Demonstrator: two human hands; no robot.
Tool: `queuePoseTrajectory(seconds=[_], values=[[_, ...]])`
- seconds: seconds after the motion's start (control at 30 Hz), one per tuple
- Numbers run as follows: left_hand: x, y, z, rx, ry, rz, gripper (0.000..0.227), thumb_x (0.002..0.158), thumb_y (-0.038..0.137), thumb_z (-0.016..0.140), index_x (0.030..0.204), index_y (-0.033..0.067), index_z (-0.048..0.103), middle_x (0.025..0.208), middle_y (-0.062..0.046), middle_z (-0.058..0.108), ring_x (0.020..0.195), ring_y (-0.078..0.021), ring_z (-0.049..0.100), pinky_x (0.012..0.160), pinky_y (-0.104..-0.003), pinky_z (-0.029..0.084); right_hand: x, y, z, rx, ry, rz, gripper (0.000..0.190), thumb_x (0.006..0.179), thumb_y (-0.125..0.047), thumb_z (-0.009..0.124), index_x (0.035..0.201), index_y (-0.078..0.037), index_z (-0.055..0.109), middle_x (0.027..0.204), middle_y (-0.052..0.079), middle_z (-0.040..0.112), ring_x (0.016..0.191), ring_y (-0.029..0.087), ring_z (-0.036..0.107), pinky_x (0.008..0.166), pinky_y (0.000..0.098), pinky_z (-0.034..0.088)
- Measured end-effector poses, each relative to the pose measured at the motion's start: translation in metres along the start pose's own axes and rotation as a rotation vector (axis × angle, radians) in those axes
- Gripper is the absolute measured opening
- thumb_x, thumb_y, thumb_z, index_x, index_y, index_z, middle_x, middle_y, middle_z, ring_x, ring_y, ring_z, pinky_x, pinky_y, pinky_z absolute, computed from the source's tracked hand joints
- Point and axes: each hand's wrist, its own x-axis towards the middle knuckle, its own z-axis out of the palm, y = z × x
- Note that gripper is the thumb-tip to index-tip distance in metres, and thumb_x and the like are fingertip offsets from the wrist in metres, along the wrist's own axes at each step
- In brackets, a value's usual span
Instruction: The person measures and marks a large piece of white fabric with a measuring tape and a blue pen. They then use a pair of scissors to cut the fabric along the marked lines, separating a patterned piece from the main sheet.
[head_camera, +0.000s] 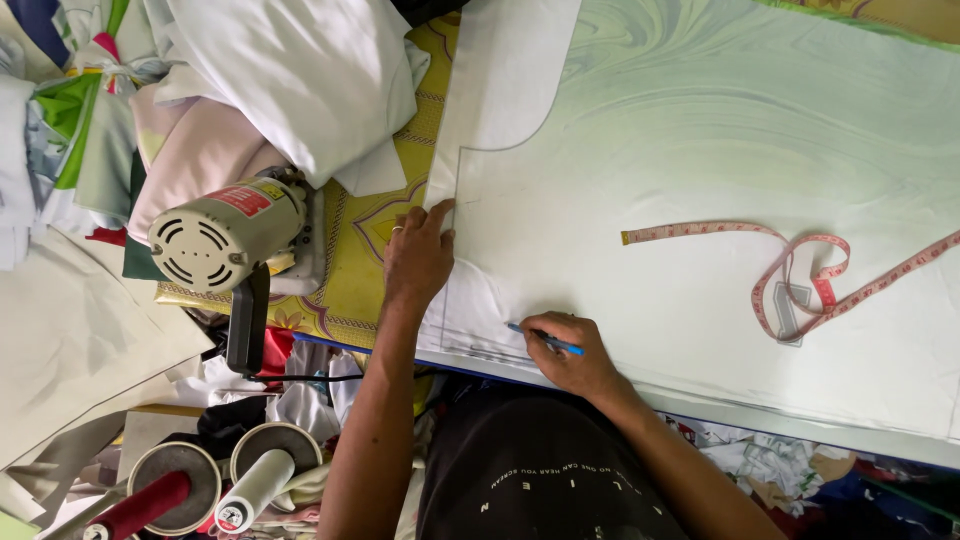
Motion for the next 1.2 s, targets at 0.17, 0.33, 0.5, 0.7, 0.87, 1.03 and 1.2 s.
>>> queuePoseTrajectory(seconds=[0.17, 0.33, 0.5, 0.7, 0.87, 1.03, 1.2], values=[[0.0, -0.001, 0.002, 0.03, -0.001, 0.003, 0.046, 0.103, 0.021, 0.056, 0.148, 0.0239, 0.055, 0.126, -0.015, 0.064, 0.122, -0.0375, 0.062, 0.095, -0.052, 0.057, -0.02, -0.004, -0.007, 0.034, -0.039, 0.047, 0.009, 0.081, 0.0, 0.067, 0.08, -0.003, 0.076, 0.062, 0.016, 0.069, 0.057, 0.023, 0.067, 0.05, 0.0373, 0.051], [0.001, -0.002, 0.001, 0.026, 0.009, 0.027, 0.046, 0.102, 0.02, 0.055, 0.148, 0.0239, 0.056, 0.128, -0.018, 0.063, 0.121, -0.0397, 0.063, 0.095, -0.051, 0.058, -0.024, -0.001, -0.007, 0.0, -0.019, 0.043, 0.01, 0.086, -0.003, 0.066, 0.084, -0.002, 0.076, 0.064, 0.017, 0.07, 0.058, 0.024, 0.069, 0.05, 0.0358, 0.051], [0.001, -0.003, 0.005, 0.016, 0.023, 0.023, 0.046, 0.101, 0.021, 0.057, 0.148, 0.024, 0.056, 0.126, -0.016, 0.064, 0.12, -0.0389, 0.063, 0.094, -0.053, 0.058, -0.035, 0.008, -0.01, 0.024, -0.066, 0.078, 0.009, 0.08, -0.002, 0.067, 0.079, -0.002, 0.076, 0.061, 0.017, 0.069, 0.057, 0.024, 0.069, 0.049, 0.039, 0.05], [0.002, -0.004, 0.005, 0.024, 0.029, 0.034, 0.047, 0.101, 0.02, 0.058, 0.147, 0.0235, 0.057, 0.127, -0.016, 0.064, 0.117, -0.0378, 0.065, 0.095, -0.051, 0.058, -0.038, 0.007, -0.011, 0.063, -0.07, 0.074, 0.011, 0.082, -0.001, 0.066, 0.085, -0.001, 0.077, 0.065, 0.02, 0.071, 0.061, 0.027, 0.071, 0.051, 0.0385, 0.052], [-0.007, 0.002, -0.004, 0.0, 0.054, 0.059, 0.048, 0.1, 0.018, 0.06, 0.148, 0.0204, 0.057, 0.124, -0.017, 0.065, 0.113, -0.0362, 0.065, 0.093, -0.049, 0.057, -0.048, 0.007, -0.019, 0.089, -0.066, 0.117, 0.008, 0.081, -0.004, 0.068, 0.081, -0.002, 0.076, 0.063, 0.017, 0.07, 0.061, 0.02, 0.068, 0.05, 0.0378, 0.052], [-0.043, 0.013, 0.011, -0.008, 0.125, 0.21, 0.045, 0.095, 0.017, 0.07, 0.139, 0.012, 0.064, 0.114, -0.018, 0.066, 0.103, -0.0338, 0.066, 0.085, -0.044, 0.057, -0.052, 0.002, -0.021, 0.116, -0.002, 0.14, 0.011, 0.084, -0.002, 0.067, 0.085, 0.0, 0.078, 0.065, 0.019, 0.072, 0.061, 0.022, 0.07, 0.052, 0.0356, 0.053], [-0.093, 0.019, 0.048, 0.033, -0.215, 0.388, 0.033, 0.079, 0.027, 0.083, 0.108, 0.0182, 0.069, 0.096, -0.007, 0.066, 0.095, -0.0319, 0.069, 0.079, -0.046, 0.057, -0.053, 0.011, -0.012, 0.091, -0.019, 0.12, 0.01, 0.083, -0.002, 0.069, 0.088, -0.001, 0.078, 0.067, 0.017, 0.072, 0.055, 0.019, 0.065, 0.047, 0.0321, 0.05]])
